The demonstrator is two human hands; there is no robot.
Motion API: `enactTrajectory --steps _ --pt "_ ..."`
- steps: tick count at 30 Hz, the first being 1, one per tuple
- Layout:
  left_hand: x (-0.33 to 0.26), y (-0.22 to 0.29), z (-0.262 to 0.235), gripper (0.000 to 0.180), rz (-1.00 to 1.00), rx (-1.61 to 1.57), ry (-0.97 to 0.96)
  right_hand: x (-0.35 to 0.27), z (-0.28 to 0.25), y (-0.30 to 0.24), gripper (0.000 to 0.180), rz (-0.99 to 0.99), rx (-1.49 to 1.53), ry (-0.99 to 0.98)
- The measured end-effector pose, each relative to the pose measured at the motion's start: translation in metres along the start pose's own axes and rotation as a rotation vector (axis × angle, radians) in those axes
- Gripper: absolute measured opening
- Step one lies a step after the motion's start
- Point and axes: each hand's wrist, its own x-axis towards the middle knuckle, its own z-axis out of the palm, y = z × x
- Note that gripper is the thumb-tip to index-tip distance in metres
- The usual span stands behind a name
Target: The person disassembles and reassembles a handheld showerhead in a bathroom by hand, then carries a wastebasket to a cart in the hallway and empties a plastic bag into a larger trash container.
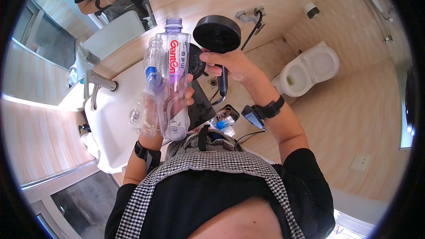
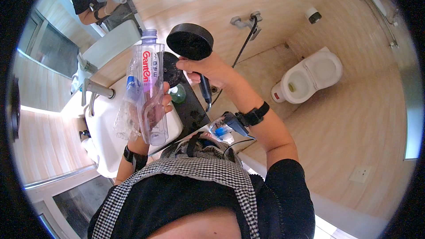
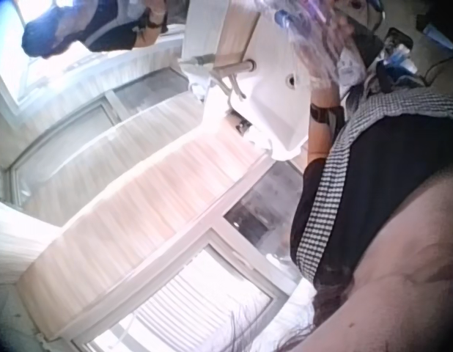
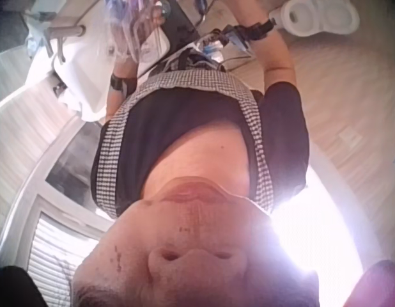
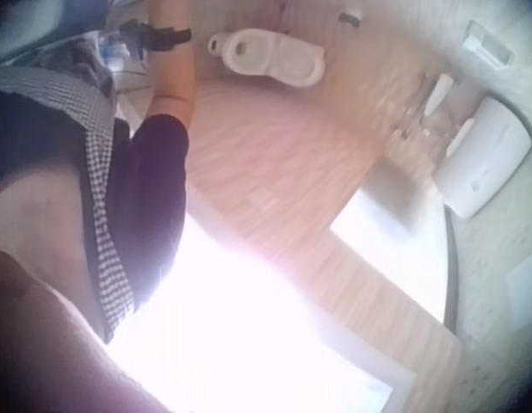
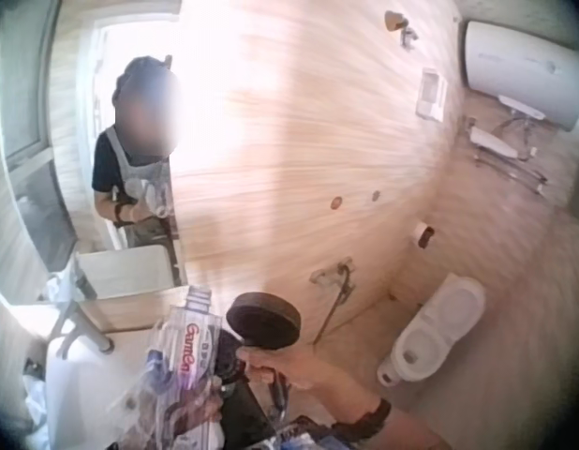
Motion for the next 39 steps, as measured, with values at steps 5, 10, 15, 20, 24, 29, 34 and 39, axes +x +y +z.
enactTrajectory --steps 5,10,15,20,24,29,34,39 --pt "-0.005 0.013 -0.014 0.076 -0.001 0.103 0.023 0.000 -0.014 0.002 0.015 -0.076 -0.029 0.249" --pt "-0.036 0.050 -0.036 0.069 0.064 0.304 0.271 -0.005 -0.028 0.001 0.016 -0.055 0.025 0.248" --pt "-0.089 0.075 -0.078 0.058 0.092 0.607 0.661 -0.007 -0.028 -0.002 0.012 -0.095 0.071 0.282" --pt "-0.133 0.078 -0.122 0.032 0.018 0.867 1.008 -0.006 -0.034 -0.005 0.012 -0.101 0.089 0.292" --pt "-0.156 0.076 -0.163 0.037 -0.082 0.774 1.117 -0.002 -0.031 -0.009 0.013 -0.116 0.082 0.281" --pt "-0.165 0.085 -0.180 0.048 -0.094 0.645 1.138 0.001 -0.028 -0.009 0.014 -0.122 0.087 0.307" --pt "-0.176 0.104 -0.190 0.054 -0.089 0.673 1.279 0.001 -0.026 -0.009 0.014 -0.146 0.088 0.340" --pt "-0.189 0.123 -0.211 0.058 -0.178 0.939 1.402 -0.003 -0.026 -0.010 0.011 -0.159 0.106 0.362"
